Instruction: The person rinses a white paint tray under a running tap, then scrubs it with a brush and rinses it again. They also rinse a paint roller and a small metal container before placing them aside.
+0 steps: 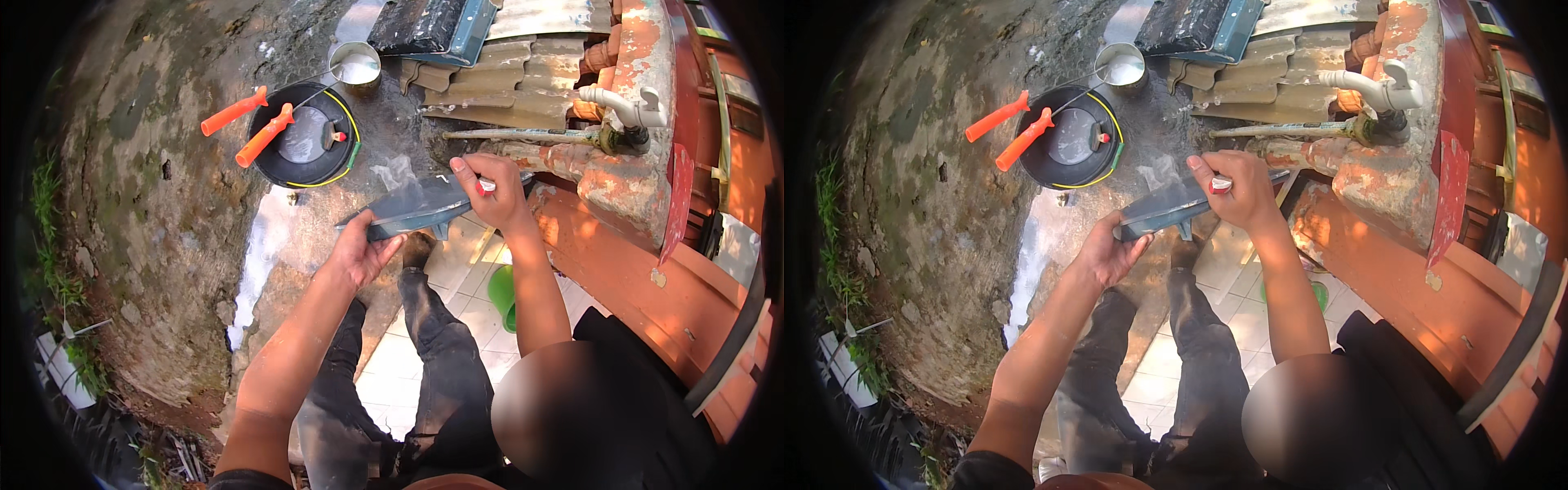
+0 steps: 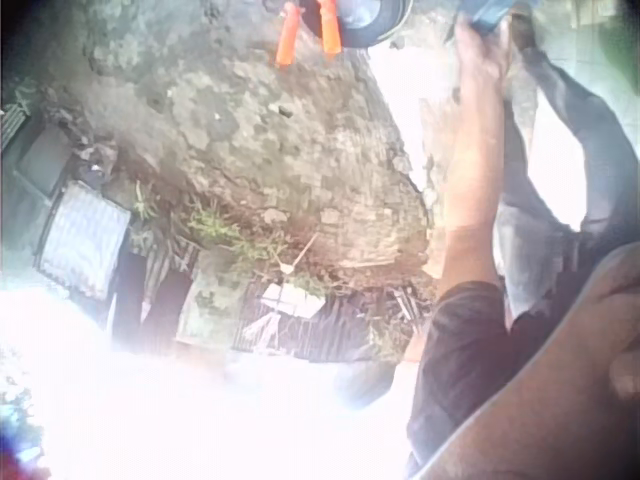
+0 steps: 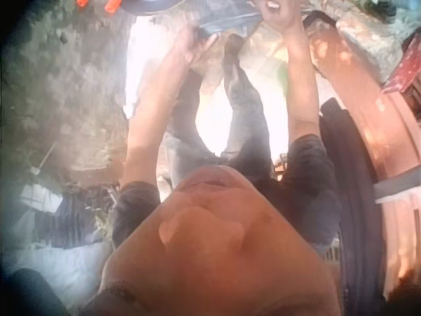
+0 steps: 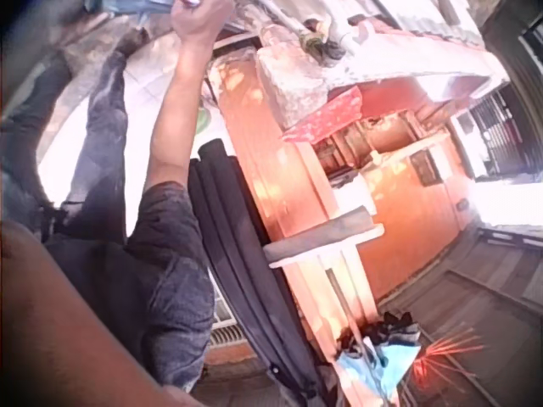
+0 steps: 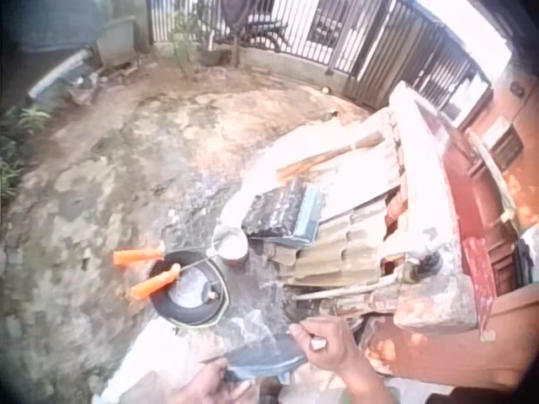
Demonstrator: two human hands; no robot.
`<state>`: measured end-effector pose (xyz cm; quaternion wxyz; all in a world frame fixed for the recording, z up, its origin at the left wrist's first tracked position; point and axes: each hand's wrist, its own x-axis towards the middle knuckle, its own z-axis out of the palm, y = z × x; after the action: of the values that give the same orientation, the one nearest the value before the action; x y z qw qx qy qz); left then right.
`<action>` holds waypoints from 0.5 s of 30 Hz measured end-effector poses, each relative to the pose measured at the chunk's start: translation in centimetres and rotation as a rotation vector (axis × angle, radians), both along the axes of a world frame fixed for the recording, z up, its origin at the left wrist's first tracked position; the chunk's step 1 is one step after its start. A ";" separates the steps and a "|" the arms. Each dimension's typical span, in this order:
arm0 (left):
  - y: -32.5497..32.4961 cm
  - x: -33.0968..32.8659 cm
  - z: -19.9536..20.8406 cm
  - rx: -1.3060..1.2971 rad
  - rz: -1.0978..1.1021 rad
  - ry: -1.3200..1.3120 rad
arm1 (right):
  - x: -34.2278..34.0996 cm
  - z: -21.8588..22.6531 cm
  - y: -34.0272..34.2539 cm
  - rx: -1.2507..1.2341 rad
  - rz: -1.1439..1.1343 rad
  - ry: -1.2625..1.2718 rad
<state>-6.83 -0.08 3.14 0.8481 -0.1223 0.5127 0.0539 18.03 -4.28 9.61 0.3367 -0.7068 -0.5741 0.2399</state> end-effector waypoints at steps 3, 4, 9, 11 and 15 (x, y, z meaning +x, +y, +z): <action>-0.6 0.2 4.5 -0.087 0.050 0.000 | 0.3 3.3 -1.1 -0.050 -0.078 0.100; -0.7 0.1 5.1 -0.075 0.043 -0.030 | 0.3 4.0 -1.4 -0.049 -0.066 0.110; -1.9 -0.4 6.6 -0.149 -0.041 -0.068 | 0.1 7.9 -4.3 -0.045 -0.036 0.113; -3.0 -0.8 8.2 -0.074 -0.144 -0.039 | -0.4 10.3 -6.0 -0.156 -0.003 0.098; -3.4 -0.2 13.6 0.148 -0.369 0.013 | -1.4 14.5 -10.4 -0.446 -0.102 0.114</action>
<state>-7.07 -3.47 16.70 0.8469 0.0369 0.5265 -0.0643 16.64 -14.71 24.08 0.2161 -0.7771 -0.4504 0.3829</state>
